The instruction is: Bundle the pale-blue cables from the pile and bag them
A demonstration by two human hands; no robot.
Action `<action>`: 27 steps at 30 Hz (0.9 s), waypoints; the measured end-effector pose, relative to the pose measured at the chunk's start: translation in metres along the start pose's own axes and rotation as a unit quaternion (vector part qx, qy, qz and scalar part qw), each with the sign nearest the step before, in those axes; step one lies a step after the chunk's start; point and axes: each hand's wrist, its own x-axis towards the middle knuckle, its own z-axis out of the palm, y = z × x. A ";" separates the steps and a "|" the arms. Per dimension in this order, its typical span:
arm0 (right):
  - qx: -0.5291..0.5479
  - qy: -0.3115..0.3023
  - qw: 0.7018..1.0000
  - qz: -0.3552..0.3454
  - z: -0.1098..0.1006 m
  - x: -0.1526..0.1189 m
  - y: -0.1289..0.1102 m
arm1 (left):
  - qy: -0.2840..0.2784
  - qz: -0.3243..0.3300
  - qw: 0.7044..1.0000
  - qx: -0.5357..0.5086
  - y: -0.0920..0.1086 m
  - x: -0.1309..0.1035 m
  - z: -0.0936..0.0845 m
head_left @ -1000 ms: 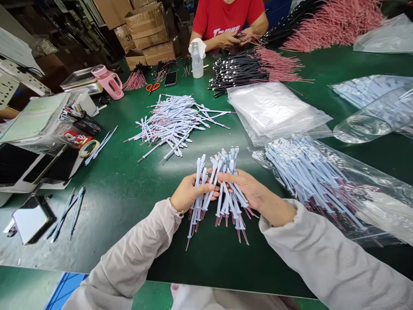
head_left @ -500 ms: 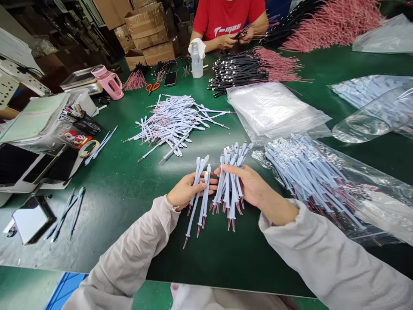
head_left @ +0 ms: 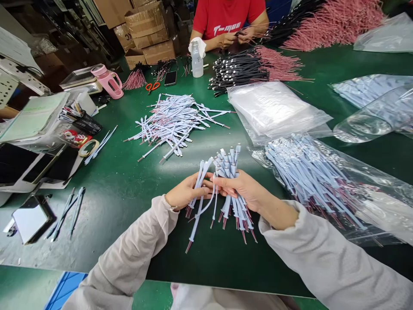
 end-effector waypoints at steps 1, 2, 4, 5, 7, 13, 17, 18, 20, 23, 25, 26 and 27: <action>0.008 0.014 1.000 -0.005 0.000 0.000 0.000 | -0.020 -0.010 1.000 -0.001 0.002 -0.001 -0.001; 0.021 0.028 0.999 -0.005 0.000 0.001 -0.001 | -0.029 -0.012 0.999 -0.005 0.003 -0.001 -0.003; 0.054 0.056 0.997 0.017 -0.001 0.002 -0.002 | -0.009 0.002 1.000 -0.022 0.004 0.000 -0.004; 0.069 0.069 0.995 0.034 -0.002 0.002 -0.003 | 0.012 0.014 0.999 -0.034 0.003 0.001 -0.005; 0.084 0.085 0.991 0.055 -0.002 0.003 -0.005 | 0.052 0.037 0.996 -0.058 0.001 0.003 -0.005; 0.076 0.057 0.994 0.045 0.002 0.003 -0.005 | 0.117 0.071 0.982 -0.126 0.001 0.004 0.000; 0.026 0.069 0.996 0.050 0.011 0.001 0.003 | 0.124 0.118 0.978 -0.116 0.000 0.004 0.005; 0.012 0.074 0.996 0.050 0.014 0.001 0.006 | 0.128 0.135 0.977 -0.101 -0.001 0.004 0.006; -0.005 0.077 0.996 0.050 0.020 0.000 0.008 | 0.134 0.168 0.975 -0.064 -0.004 0.005 0.007; -0.003 0.083 0.995 0.061 0.024 0.000 0.008 | 0.135 0.206 0.969 -0.031 -0.007 0.006 0.009; 0.004 0.085 0.994 0.068 0.025 -0.001 0.006 | 0.130 0.219 0.966 -0.038 -0.008 0.006 0.009; 0.008 0.085 0.994 0.064 0.024 -0.001 0.005 | 0.129 0.222 0.966 -0.044 -0.008 0.006 0.008; 0.012 0.085 0.995 0.056 0.023 -0.001 0.004 | 0.130 0.220 0.966 -0.047 -0.007 0.007 0.007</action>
